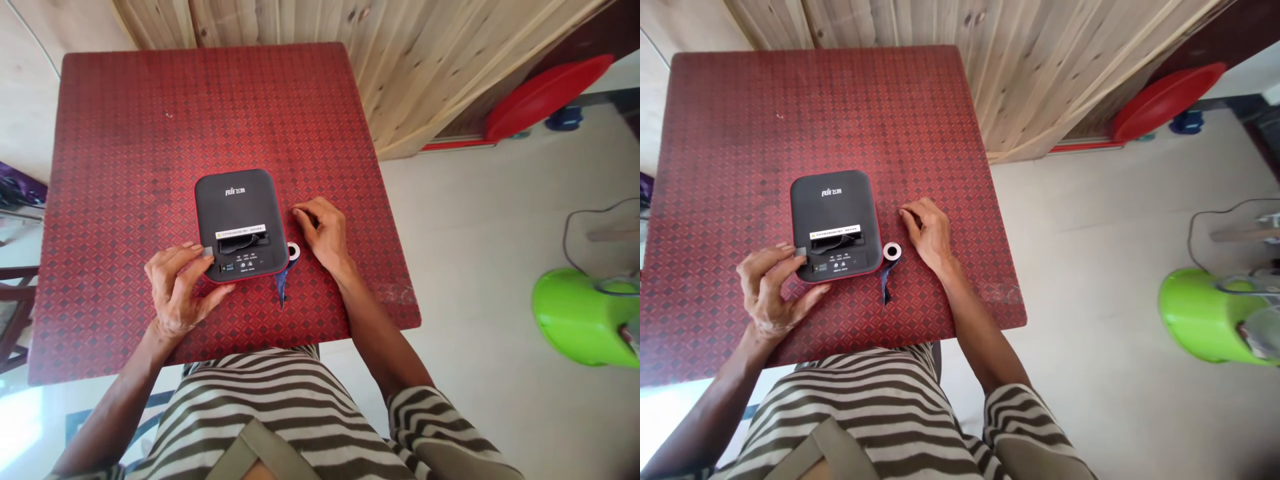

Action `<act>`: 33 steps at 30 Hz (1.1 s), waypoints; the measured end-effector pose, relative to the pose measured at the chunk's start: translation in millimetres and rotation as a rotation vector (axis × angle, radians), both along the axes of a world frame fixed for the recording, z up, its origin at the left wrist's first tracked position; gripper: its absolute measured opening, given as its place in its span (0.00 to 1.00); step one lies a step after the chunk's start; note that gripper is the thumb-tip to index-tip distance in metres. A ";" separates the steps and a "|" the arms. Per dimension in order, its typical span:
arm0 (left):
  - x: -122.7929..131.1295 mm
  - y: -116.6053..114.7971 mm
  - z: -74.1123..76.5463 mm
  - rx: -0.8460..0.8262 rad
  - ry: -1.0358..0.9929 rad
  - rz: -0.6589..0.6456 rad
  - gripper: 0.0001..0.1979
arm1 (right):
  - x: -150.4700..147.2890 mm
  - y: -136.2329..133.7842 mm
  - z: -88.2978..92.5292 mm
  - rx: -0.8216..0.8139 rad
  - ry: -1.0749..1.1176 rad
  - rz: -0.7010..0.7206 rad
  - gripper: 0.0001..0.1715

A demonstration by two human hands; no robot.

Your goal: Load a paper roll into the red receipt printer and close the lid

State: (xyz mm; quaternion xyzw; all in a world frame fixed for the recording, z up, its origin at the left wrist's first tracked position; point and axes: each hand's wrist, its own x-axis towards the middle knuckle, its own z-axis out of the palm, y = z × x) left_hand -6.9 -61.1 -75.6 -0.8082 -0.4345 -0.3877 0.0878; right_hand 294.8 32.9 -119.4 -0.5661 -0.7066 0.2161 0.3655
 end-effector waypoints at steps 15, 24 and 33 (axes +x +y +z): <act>1.6 -5.6 -8.5 -0.047 -0.027 0.076 0.32 | -0.3 -2.0 -2.7 0.073 0.017 0.026 0.11; -0.6 0.6 -14.2 -0.121 -0.204 0.031 0.33 | 1.5 -2.9 -2.2 0.062 0.027 0.019 0.09; 1.2 -0.3 -14.9 -0.170 -0.235 -0.002 0.30 | 1.6 -1.0 5.3 0.055 0.089 0.020 0.08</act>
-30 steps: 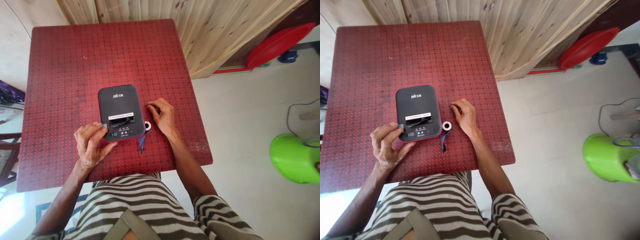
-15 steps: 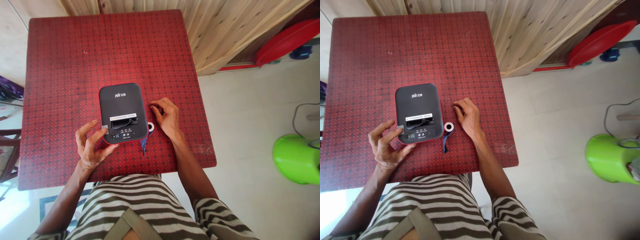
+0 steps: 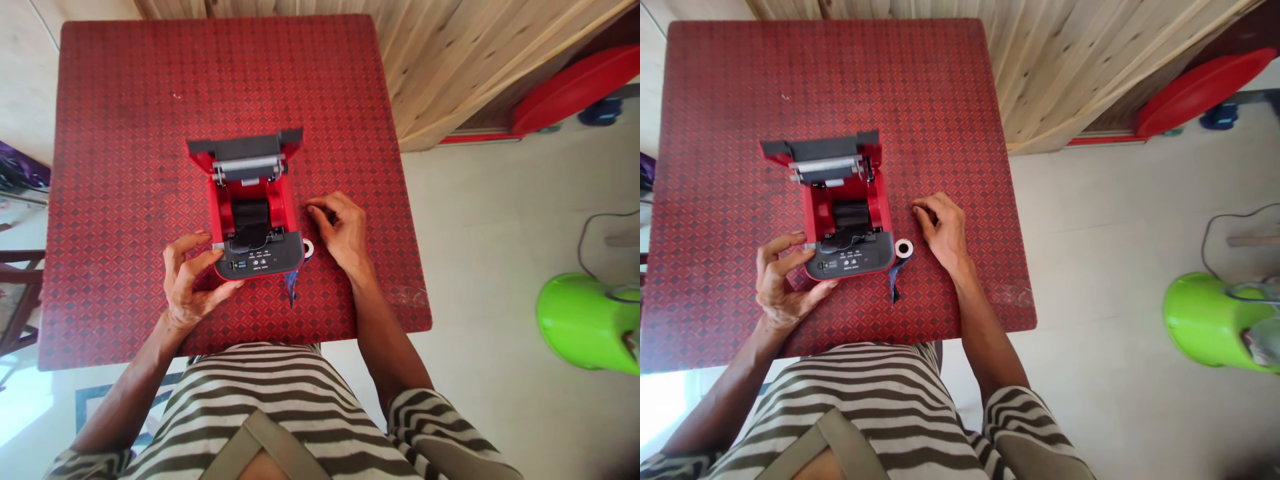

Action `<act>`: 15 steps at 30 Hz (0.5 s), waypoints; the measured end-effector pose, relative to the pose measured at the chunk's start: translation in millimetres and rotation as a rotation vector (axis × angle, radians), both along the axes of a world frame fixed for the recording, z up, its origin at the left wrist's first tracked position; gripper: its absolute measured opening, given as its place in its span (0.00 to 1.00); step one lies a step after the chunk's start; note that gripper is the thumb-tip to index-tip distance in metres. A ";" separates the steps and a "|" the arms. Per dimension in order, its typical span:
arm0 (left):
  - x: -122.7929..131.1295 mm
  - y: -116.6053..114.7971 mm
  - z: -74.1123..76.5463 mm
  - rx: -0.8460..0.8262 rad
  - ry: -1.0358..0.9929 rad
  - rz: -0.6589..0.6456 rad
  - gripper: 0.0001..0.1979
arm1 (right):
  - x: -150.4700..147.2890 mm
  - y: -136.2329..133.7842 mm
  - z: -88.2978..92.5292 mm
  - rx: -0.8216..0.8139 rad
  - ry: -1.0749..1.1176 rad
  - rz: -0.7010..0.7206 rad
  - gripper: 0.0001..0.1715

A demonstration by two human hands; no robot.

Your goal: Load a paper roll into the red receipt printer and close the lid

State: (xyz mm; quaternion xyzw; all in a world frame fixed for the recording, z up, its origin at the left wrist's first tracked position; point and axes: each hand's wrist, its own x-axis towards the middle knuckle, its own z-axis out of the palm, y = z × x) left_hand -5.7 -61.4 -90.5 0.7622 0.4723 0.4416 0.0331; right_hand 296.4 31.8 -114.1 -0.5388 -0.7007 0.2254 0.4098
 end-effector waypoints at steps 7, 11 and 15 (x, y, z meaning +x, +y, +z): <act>0.6 0.9 1.1 0.069 0.076 0.015 0.32 | -25.6 -12.2 90.0 0.144 -0.076 0.152 0.09; 0.8 0.2 1.0 0.102 0.082 -0.005 0.38 | -67.5 -1.8 121.9 -0.014 -0.508 0.438 0.13; 1.4 -0.7 -3.0 0.086 0.102 0.010 0.44 | -104.2 16.3 125.2 -0.160 -0.844 0.525 0.17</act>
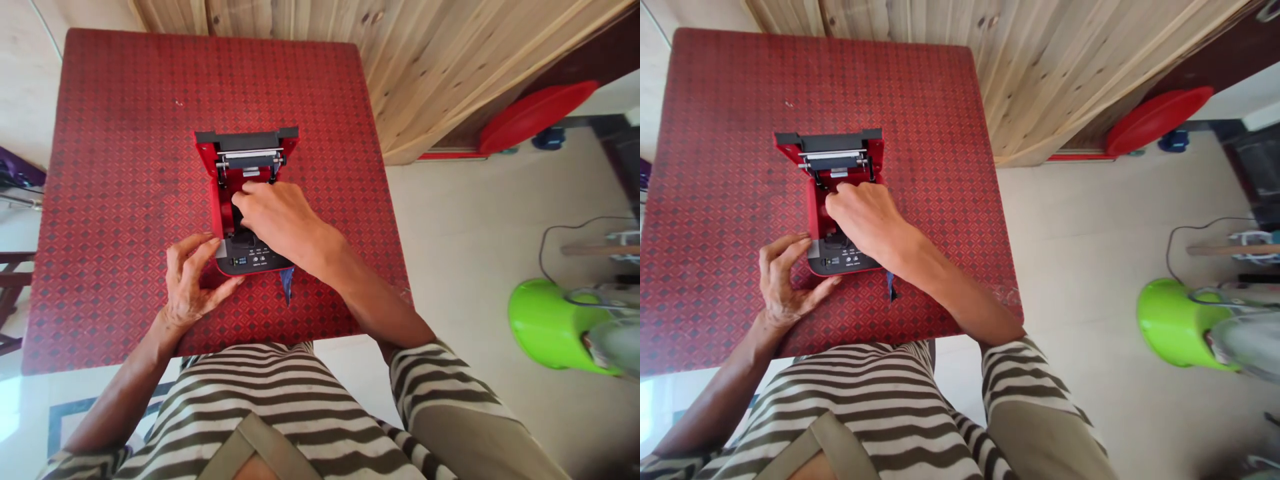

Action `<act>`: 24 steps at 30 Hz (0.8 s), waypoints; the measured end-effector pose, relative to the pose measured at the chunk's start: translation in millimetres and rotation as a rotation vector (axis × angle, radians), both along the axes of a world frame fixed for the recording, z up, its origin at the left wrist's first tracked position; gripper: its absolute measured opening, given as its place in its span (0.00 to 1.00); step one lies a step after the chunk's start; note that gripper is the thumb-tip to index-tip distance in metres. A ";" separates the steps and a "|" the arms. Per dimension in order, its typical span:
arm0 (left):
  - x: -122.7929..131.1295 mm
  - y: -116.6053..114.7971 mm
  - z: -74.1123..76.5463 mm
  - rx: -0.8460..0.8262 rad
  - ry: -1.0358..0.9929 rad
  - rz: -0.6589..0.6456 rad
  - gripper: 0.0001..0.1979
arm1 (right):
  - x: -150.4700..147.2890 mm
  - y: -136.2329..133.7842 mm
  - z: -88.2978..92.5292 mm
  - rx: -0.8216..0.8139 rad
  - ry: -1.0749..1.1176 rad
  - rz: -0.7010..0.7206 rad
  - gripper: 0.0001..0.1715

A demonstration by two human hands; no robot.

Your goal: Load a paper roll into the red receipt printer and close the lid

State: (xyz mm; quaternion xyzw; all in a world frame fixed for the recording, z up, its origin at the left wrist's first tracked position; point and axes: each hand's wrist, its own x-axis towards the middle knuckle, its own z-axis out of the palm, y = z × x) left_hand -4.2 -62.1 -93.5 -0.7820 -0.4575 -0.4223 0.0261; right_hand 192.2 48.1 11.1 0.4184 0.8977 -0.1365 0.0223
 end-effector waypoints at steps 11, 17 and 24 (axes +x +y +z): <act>5.1 1.8 -0.3 -0.105 0.032 -0.019 0.51 | 0.4 4.5 7.2 0.011 -0.036 -0.010 0.18; 5.2 3.5 -2.0 -0.091 0.018 -0.002 0.49 | 49.7 -11.3 13.0 0.013 0.456 -0.143 0.15; 6.0 4.2 -1.3 -0.122 0.011 0.033 0.41 | 102.2 19.5 -70.8 0.022 1.023 -0.525 0.23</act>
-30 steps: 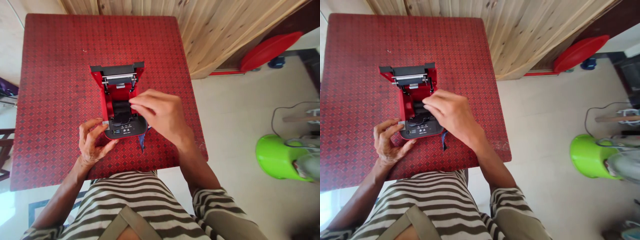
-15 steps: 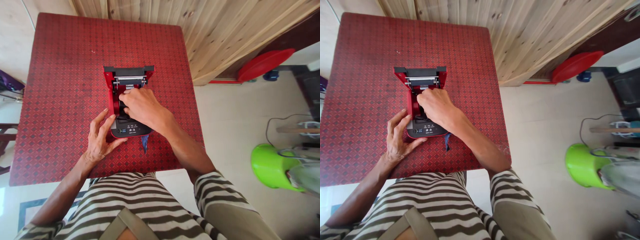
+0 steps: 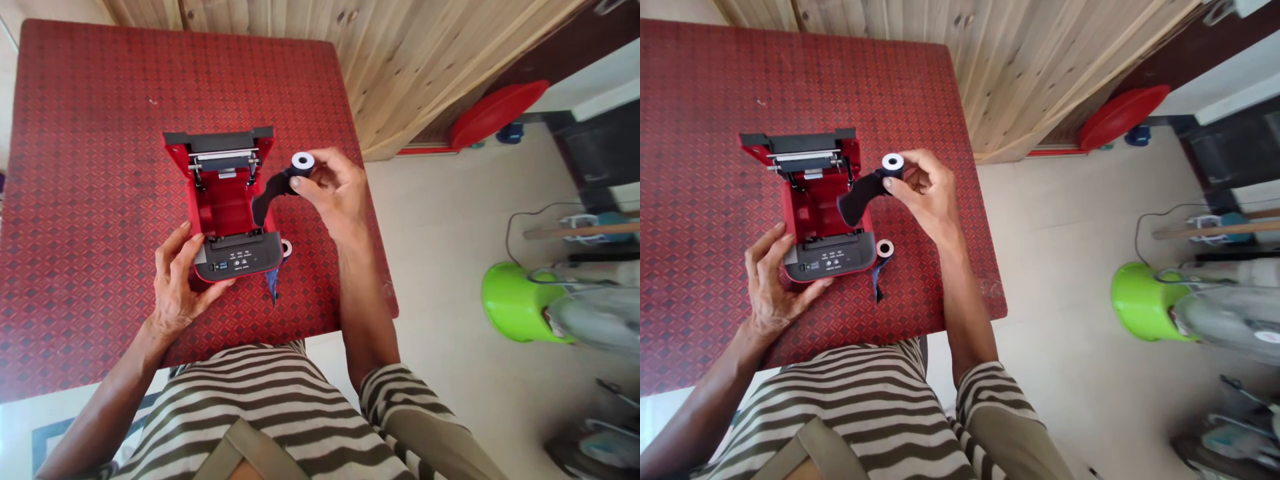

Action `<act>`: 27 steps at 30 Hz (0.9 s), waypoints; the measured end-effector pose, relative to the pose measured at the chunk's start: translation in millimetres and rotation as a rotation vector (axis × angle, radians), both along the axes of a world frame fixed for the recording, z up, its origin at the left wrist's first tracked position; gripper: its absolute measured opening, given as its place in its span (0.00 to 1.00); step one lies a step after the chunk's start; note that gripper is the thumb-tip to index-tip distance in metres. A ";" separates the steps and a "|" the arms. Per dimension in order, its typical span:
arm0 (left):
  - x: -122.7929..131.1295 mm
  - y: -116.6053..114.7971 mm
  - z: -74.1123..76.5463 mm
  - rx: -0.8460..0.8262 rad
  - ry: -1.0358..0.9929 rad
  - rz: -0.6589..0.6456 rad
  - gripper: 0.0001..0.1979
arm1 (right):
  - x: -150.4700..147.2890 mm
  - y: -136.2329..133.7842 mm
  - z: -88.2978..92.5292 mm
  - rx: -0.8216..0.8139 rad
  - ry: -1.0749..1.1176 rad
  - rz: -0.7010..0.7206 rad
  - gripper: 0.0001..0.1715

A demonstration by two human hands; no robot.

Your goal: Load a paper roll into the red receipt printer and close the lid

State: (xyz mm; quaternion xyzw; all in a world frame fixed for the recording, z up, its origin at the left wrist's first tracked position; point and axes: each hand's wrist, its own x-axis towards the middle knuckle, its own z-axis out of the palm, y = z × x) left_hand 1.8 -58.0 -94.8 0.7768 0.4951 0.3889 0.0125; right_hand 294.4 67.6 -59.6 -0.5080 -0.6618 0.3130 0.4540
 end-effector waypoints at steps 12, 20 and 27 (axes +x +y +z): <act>-1.9 2.5 -2.5 0.023 -0.001 -0.037 0.51 | -18.6 4.2 -43.5 -0.267 -0.030 0.100 0.19; -0.9 3.1 0.0 0.017 -0.013 -0.064 0.52 | 29.3 -58.5 -16.2 -0.360 -0.162 0.167 0.06; -3.4 1.4 -4.2 -0.031 -0.056 -0.087 0.53 | 4.0 -96.4 -19.6 -0.248 -0.201 0.178 0.15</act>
